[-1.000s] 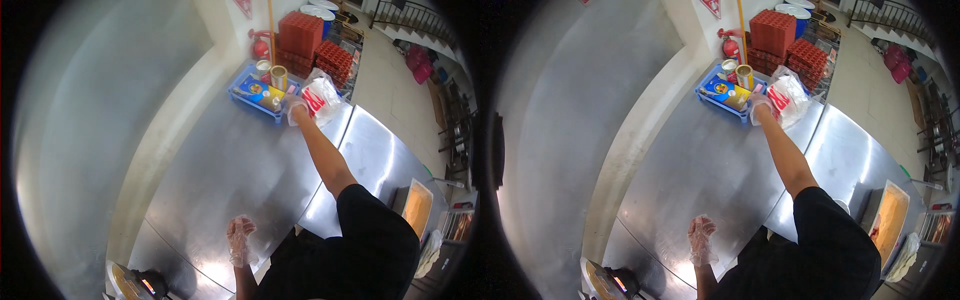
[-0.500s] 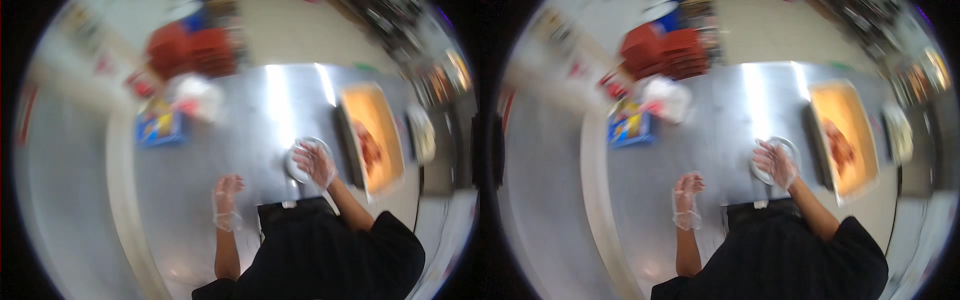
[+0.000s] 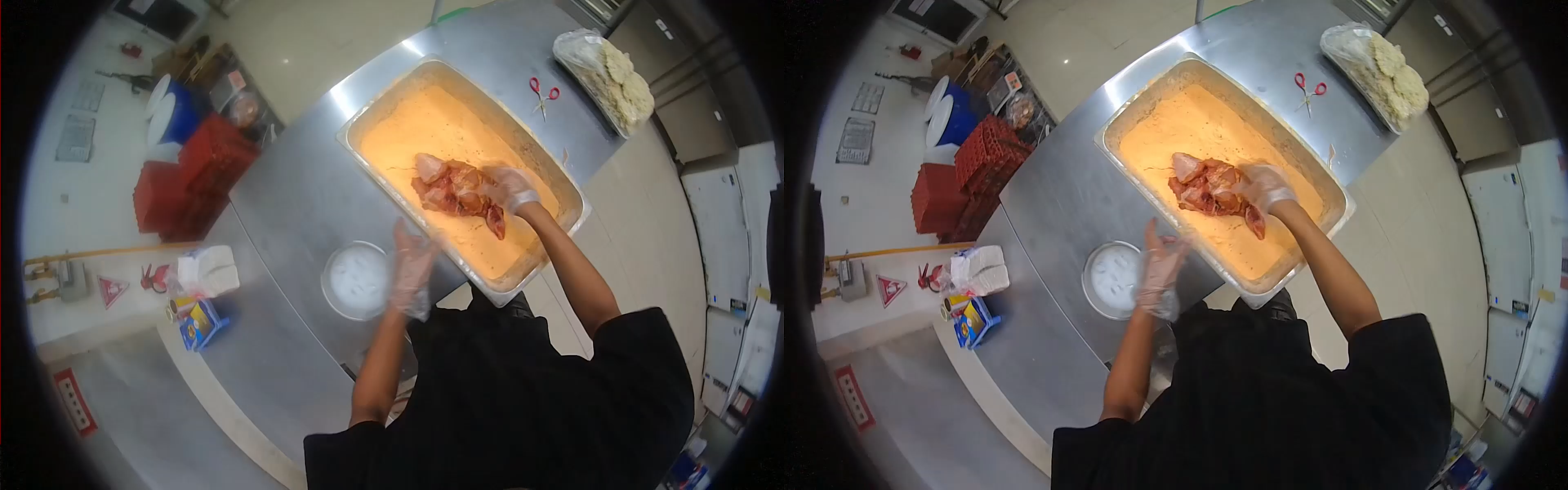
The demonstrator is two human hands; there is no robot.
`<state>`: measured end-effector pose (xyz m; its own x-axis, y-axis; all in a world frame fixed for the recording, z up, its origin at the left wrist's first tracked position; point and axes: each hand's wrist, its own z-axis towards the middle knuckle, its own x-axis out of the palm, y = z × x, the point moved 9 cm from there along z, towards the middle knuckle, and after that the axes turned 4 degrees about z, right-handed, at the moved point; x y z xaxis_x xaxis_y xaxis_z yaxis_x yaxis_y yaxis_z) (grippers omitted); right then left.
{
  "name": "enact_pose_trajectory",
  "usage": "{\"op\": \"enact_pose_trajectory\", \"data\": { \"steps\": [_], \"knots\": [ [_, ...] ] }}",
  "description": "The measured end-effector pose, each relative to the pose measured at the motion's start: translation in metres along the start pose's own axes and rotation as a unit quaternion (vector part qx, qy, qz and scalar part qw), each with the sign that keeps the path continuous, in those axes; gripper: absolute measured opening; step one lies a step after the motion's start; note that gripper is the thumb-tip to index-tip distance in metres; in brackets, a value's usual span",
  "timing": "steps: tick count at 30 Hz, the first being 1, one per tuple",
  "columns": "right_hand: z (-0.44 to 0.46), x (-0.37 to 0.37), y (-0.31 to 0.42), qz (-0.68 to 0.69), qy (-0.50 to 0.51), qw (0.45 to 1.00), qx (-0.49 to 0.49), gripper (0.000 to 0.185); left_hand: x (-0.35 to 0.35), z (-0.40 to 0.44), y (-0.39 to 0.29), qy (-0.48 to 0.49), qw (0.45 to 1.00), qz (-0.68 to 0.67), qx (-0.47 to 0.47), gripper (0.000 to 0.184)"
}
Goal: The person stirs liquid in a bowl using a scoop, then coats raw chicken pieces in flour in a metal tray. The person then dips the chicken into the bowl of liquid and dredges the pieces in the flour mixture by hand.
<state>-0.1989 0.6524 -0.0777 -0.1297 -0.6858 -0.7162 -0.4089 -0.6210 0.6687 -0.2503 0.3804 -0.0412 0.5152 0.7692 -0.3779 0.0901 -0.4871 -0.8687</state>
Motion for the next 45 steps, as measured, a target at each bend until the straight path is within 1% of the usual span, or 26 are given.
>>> {"op": "enact_pose_trajectory", "data": {
  "steps": [2,5,6,9,12,14,15,16,18,19,20,23,24,26,27,29,30,33,34,36,37,38,40,41,42,45],
  "knots": [
    [0.019,-0.007,0.04,-0.153,0.129,0.98,0.021,0.056,0.033,-0.001,-0.015,-0.043,0.999,0.021,-0.004,0.049],
    [0.036,0.017,0.034,-0.207,0.195,0.958,0.033,0.068,0.053,0.017,0.053,-0.17,0.983,-0.056,0.036,0.04],
    [0.038,0.015,0.04,-0.207,0.205,0.956,0.031,0.078,0.051,0.019,0.052,-0.18,0.982,-0.06,0.025,0.034],
    [0.04,0.028,0.044,-0.145,0.293,0.944,0.034,0.1,0.02,0.014,0.014,-0.216,0.976,-0.007,-0.004,0.024],
    [0.036,0.041,0.066,-0.15,0.214,0.965,0.015,0.111,-0.006,0.031,0.044,-0.262,0.957,-0.119,0.037,0.023],
    [0.04,0.09,0.061,-0.189,0.216,0.957,0.039,0.111,-0.026,0.031,0.042,-0.245,0.968,-0.055,0.018,0.023],
    [0.041,0.096,0.065,-0.208,0.174,0.962,0.025,0.109,-0.034,0.032,0.041,-0.239,0.971,-0.024,0.01,0.023],
    [0.041,0.099,0.07,-0.227,0.131,0.965,0.012,0.107,-0.039,0.036,0.05,-0.236,0.97,0.047,0.024,0.022],
    [0.046,0.11,0.066,-0.234,0.17,0.957,-0.003,0.103,-0.04,0.037,0.06,-0.223,0.97,0.057,0.084,0.022],
    [0.04,0.097,0.071,-0.215,0.17,0.962,-0.02,0.099,-0.04,0.036,0.056,-0.213,0.969,0.061,0.114,0.022],
    [0.035,0.085,0.077,-0.197,0.17,0.965,-0.038,0.095,-0.041,0.038,0.058,-0.179,0.975,0.082,0.108,0.028],
    [0.03,0.056,0.078,-0.141,0.199,0.969,0.028,0.086,-0.054,0.035,0.071,-0.087,0.996,0.016,-0.021,0.034],
    [0.029,0.053,0.076,-0.077,0.169,0.982,0.014,0.083,-0.06,0.024,0.049,-0.072,0.997,-0.003,-0.01,0.038],
    [0.032,0.046,0.068,0.055,0.108,0.992,-0.021,0.079,-0.076,0.013,0.028,-0.116,0.991,-0.02,0.065,0.038],
    [0.033,0.041,0.068,0.057,0.114,0.992,-0.003,0.077,-0.083,0.007,0.022,-0.14,0.985,-0.026,0.102,0.038],
    [0.037,0.03,0.071,0.063,0.126,0.989,0.036,0.073,-0.09,0.003,0.022,-0.156,0.981,-0.038,0.107,0.038],
    [0.039,0.023,0.075,0.086,0.092,0.992,0.01,0.067,-0.093,-0.001,0.024,-0.162,0.98,-0.042,0.108,0.038],
    [0.026,0.003,0.075,-0.052,0.034,0.997,0.042,0.059,-0.095,-0.014,0.039,-0.153,0.98,-0.098,0.077,0.036],
    [0.023,0.004,0.065,-0.025,0.065,0.992,0.108,0.05,-0.097,-0.021,0.04,-0.148,0.979,-0.118,0.072,0.035],
    [0.035,0.005,0.04,-0.066,0.078,0.988,0.115,0.048,-0.104,-0.033,0.041,-0.143,0.975,-0.155,0.07,0.033],
    [0.027,0.007,0.055,-0.084,0.088,0.985,0.123,0.046,-0.107,-0.041,0.048,-0.142,0.973,-0.177,0.051,0.032],
    [0.018,0.002,0.066,-0.098,0.131,0.975,0.15,0.041,-0.112,-0.047,0.056,-0.144,0.969,-0.198,0.032,0.031],
    [-0.001,0.003,0.091,0.119,0.143,0.967,0.173,0.041,-0.13,-0.063,0.067,-0.16,0.963,-0.215,0.005,0.03],
    [-0.009,0.009,0.096,0.224,0.151,0.945,0.184,0.041,-0.141,-0.072,0.07,-0.171,0.962,-0.213,-0.005,0.029],
    [-0.015,0.018,0.116,0.315,0.184,0.918,0.157,0.045,-0.15,-0.08,0.075,-0.181,0.96,-0.212,-0.015,0.029],
    [-0.029,0.035,0.187,0.317,0.211,0.925,0.025,0.056,-0.171,-0.099,0.099,-0.225,0.943,-0.246,-0.015,0.037]
  ]
}}
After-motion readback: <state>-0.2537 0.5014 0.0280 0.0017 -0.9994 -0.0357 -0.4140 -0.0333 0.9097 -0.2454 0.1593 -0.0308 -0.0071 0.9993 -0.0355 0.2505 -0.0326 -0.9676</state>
